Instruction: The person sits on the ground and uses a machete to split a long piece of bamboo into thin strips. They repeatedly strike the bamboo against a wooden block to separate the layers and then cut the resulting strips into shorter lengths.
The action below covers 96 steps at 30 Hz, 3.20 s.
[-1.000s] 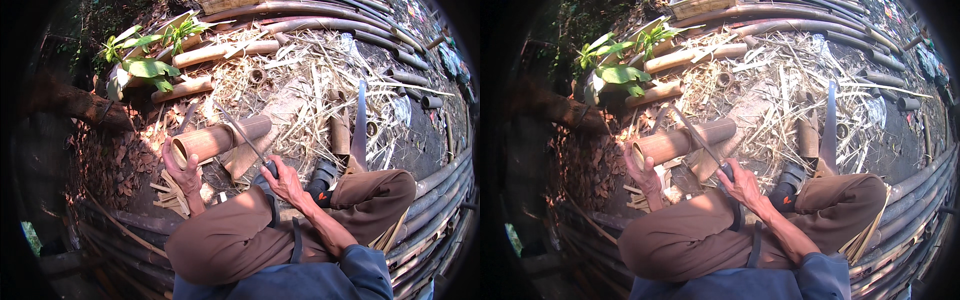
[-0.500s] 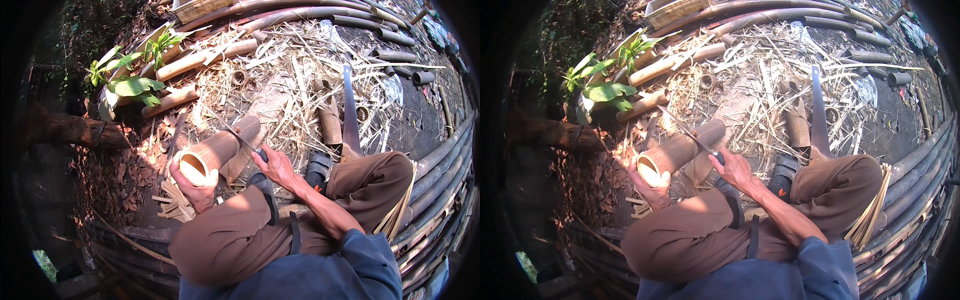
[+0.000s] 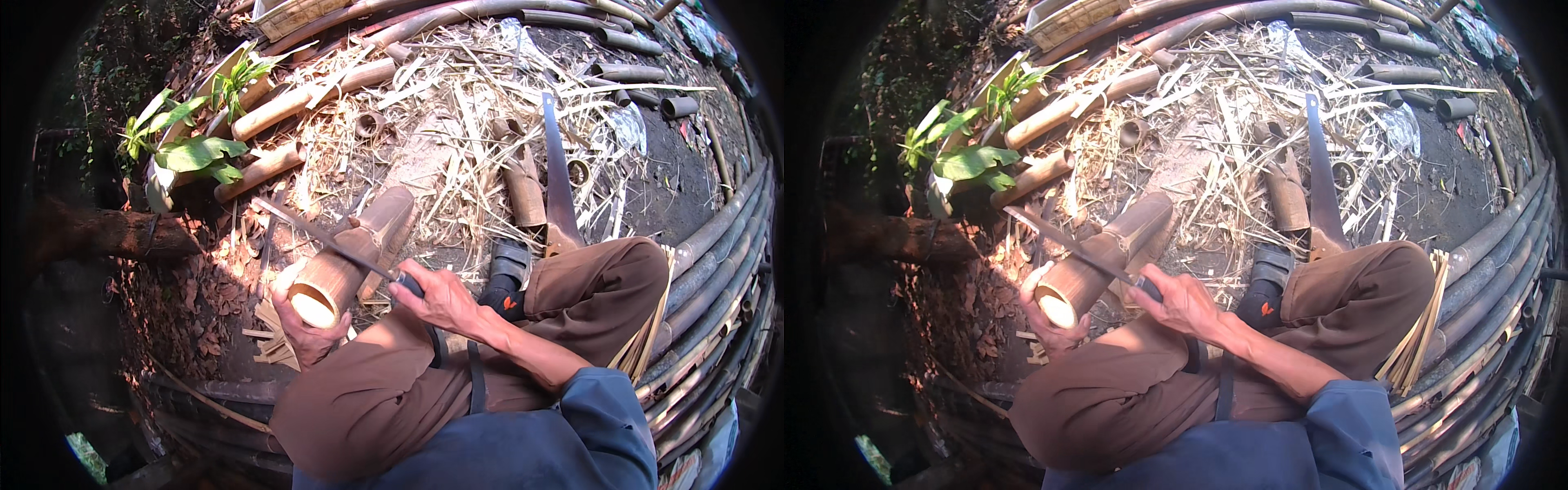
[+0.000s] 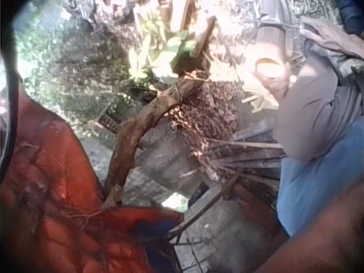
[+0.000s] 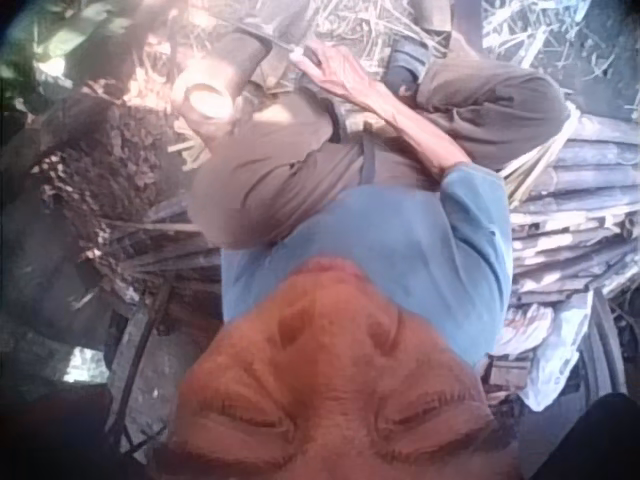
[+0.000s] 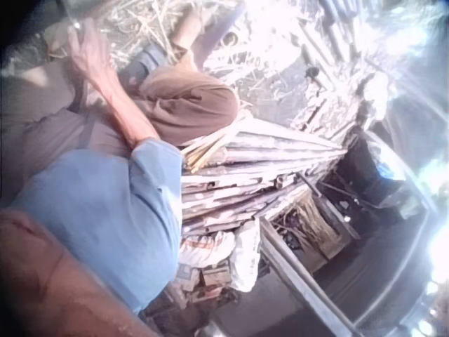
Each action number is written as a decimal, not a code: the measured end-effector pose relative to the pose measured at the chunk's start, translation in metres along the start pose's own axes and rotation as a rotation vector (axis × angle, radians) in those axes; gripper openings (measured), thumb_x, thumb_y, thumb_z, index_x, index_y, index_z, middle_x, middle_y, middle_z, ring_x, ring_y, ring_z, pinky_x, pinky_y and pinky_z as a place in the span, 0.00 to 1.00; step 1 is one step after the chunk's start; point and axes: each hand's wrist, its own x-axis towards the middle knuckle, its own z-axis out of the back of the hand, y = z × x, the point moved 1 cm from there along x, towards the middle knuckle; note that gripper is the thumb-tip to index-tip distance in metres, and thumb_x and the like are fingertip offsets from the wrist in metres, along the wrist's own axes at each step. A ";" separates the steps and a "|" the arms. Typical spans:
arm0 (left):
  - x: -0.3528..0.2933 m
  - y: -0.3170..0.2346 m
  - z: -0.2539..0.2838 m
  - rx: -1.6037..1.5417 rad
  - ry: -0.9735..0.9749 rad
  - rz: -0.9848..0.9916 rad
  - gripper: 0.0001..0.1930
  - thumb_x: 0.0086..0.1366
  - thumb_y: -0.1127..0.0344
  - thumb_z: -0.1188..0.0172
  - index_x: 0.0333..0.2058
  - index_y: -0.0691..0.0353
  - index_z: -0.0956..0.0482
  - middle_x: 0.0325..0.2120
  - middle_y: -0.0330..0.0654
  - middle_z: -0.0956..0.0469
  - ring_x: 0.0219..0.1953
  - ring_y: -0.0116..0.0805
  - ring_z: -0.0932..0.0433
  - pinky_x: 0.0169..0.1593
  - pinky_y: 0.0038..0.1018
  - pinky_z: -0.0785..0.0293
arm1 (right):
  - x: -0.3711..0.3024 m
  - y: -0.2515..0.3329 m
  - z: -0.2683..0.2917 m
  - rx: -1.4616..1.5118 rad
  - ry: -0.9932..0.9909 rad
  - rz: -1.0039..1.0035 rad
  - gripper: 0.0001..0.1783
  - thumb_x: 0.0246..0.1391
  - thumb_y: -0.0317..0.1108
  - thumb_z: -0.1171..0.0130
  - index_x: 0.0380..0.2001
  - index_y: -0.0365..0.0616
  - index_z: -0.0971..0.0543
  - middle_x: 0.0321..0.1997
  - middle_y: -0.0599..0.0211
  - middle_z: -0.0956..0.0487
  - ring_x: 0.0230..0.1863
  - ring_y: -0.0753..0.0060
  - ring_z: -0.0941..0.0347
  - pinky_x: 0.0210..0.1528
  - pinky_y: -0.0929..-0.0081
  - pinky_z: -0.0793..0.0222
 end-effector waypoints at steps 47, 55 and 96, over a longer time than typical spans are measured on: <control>0.021 -0.020 -0.014 0.337 -0.091 -0.223 0.45 0.41 0.64 0.25 0.58 0.66 0.39 0.50 0.53 0.34 0.54 0.51 0.33 0.60 0.44 0.38 | 0.026 -0.074 -0.027 0.031 -0.195 -0.167 0.19 0.64 0.47 0.49 0.37 0.38 0.30 0.18 0.50 0.27 0.19 0.51 0.29 0.25 0.54 0.34; 0.031 -0.033 -0.005 0.318 0.111 -0.350 0.43 0.37 0.63 0.22 0.53 0.65 0.34 0.51 0.54 0.33 0.52 0.53 0.31 0.56 0.43 0.31 | 0.020 -0.071 -0.009 0.049 -0.139 -0.301 0.22 0.64 0.51 0.51 0.35 0.40 0.28 0.20 0.50 0.27 0.24 0.54 0.27 0.30 0.59 0.34; 0.042 -0.045 -0.020 0.202 -0.031 -0.514 0.47 0.40 0.73 0.30 0.61 0.70 0.43 0.48 0.54 0.28 0.51 0.50 0.28 0.59 0.43 0.35 | -0.004 0.007 -0.007 0.030 -0.190 -0.065 0.22 0.65 0.49 0.51 0.35 0.37 0.28 0.20 0.49 0.26 0.23 0.49 0.26 0.29 0.60 0.33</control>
